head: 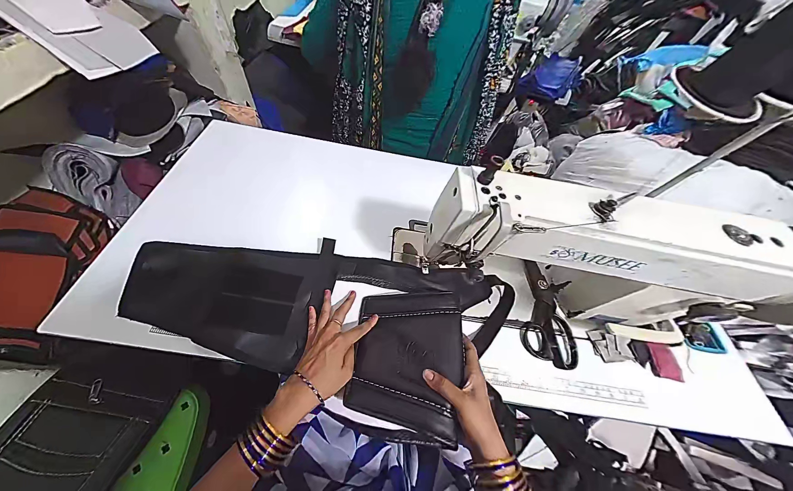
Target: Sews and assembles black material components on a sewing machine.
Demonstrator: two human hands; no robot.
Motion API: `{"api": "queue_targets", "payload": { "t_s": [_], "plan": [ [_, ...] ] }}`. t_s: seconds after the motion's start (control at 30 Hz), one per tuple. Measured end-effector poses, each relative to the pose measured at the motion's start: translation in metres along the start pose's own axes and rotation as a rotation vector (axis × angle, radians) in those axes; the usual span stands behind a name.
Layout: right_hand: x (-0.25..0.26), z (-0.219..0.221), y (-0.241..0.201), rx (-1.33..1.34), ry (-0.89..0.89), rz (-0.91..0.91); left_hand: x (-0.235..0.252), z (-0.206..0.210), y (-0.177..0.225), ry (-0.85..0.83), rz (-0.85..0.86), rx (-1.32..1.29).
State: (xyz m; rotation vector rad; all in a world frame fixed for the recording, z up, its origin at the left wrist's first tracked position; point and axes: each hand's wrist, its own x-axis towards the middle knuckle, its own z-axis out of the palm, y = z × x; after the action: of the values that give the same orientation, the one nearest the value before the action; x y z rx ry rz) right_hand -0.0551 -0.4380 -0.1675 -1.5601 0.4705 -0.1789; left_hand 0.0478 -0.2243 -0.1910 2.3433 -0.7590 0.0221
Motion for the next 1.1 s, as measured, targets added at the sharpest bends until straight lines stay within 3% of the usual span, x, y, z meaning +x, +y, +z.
{"api": "queue_targets", "payload": {
  "t_s": [0.1,0.2,0.33,0.47,0.6,1.1],
  "plan": [
    [0.008,-0.03,0.0,0.079,0.033,-0.029,0.004,-0.008,0.0,-0.089,-0.105,-0.008],
    [0.01,-0.078,-0.003,0.027,0.177,-0.028,0.008,-0.011,0.008,-0.17,-0.183,0.096],
    [0.015,-0.112,-0.008,-0.026,0.232,-0.035,0.031,-0.009,0.027,-0.172,0.006,0.159],
    [0.025,-0.119,-0.013,-0.039,0.178,-0.065,0.084,0.005,0.034,-0.353,0.194,0.128],
    [0.029,-0.122,-0.018,-0.086,0.153,-0.069,0.112,0.027,0.027,-0.501,0.167,0.146],
    [0.056,-0.133,-0.017,-0.179,0.137,-0.044,0.117,0.038,0.037,-0.492,0.087,0.207]
  ]
}}
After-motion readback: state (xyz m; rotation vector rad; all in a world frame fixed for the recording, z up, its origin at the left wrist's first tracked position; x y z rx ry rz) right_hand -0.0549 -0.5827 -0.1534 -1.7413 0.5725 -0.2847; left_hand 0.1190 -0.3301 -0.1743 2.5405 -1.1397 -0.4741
